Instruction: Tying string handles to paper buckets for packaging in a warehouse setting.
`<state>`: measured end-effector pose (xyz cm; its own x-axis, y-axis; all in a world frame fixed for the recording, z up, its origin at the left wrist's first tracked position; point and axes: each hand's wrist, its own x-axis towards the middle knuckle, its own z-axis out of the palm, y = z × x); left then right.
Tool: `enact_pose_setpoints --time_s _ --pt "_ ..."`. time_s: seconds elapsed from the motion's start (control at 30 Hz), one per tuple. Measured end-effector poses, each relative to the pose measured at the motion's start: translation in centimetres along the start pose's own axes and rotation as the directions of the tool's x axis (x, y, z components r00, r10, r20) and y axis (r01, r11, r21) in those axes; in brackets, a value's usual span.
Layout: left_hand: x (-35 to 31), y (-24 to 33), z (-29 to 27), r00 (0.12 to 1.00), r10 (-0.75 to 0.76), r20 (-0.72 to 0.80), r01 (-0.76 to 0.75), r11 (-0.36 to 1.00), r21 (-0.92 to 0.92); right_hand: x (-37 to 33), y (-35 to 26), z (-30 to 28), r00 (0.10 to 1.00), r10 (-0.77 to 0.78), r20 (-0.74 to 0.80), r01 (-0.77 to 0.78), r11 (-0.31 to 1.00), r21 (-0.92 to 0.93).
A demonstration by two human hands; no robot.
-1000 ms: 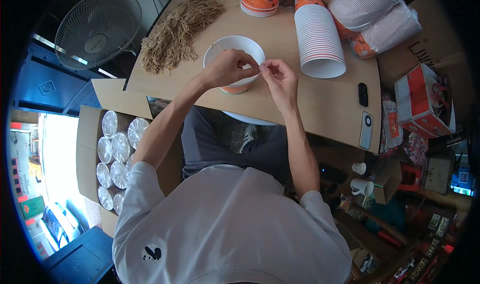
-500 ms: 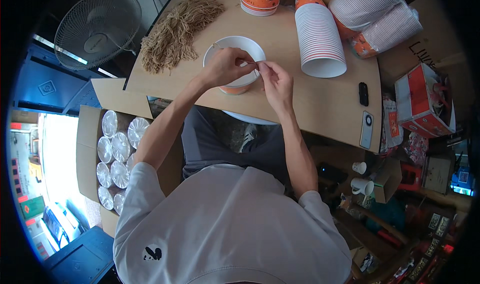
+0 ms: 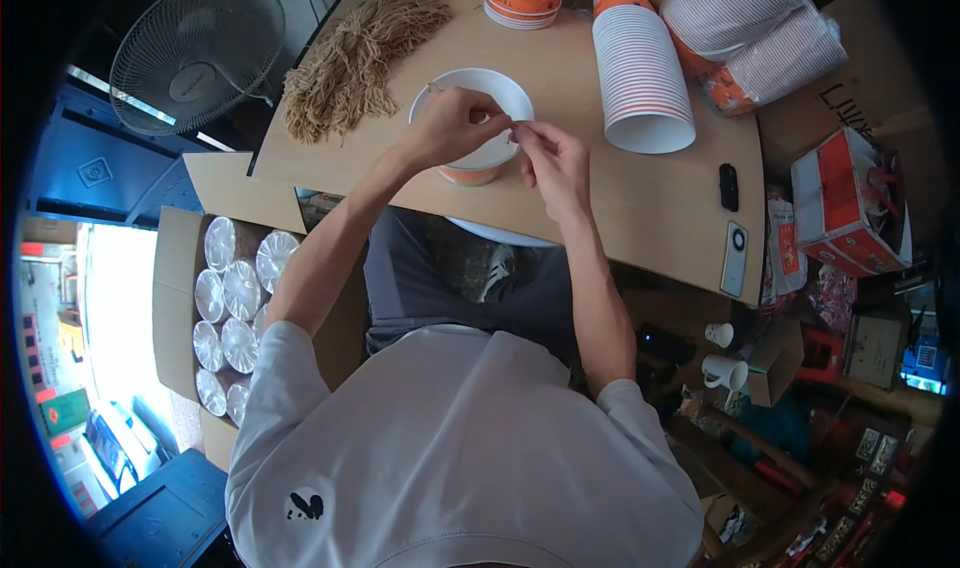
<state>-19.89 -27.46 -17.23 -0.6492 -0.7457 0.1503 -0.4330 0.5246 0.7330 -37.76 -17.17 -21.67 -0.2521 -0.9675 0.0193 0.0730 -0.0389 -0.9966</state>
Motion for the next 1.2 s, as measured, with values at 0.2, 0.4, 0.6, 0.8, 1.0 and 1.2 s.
enact_pose_setpoints --time_s 0.2,0.4,0.6,0.8,1.0,1.2 --pt "0.0 0.0 -0.2 0.980 -0.124 0.153 0.155 0.965 -0.211 0.2 0.0 -0.5 0.998 0.036 0.055 -0.038 0.999 0.030" --pt "0.4 0.1 -0.2 0.922 -0.322 0.217 0.376 0.880 -0.291 0.4 0.6 -0.5 0.988 -0.152 0.029 0.153 0.986 -0.062" --pt "0.4 -1.4 -0.5 0.864 -0.319 0.390 0.489 0.721 -0.491 0.1 0.4 -0.6 0.977 -0.206 0.052 0.212 0.960 -0.183" --pt "0.2 -1.5 0.6 0.844 -0.364 0.395 0.537 0.565 -0.626 -1.2 1.9 0.4 0.956 -0.288 -0.053 0.290 0.956 0.041" --pt "0.3 -0.6 0.4 0.829 -0.417 0.373 0.558 0.578 -0.596 -3.1 2.7 2.5 0.880 -0.450 -0.149 0.370 0.848 -0.379" --pt "0.4 -0.9 0.7 0.927 -0.308 0.215 0.376 0.766 -0.521 -1.8 2.6 3.3 0.837 -0.508 -0.202 0.407 0.826 -0.390"
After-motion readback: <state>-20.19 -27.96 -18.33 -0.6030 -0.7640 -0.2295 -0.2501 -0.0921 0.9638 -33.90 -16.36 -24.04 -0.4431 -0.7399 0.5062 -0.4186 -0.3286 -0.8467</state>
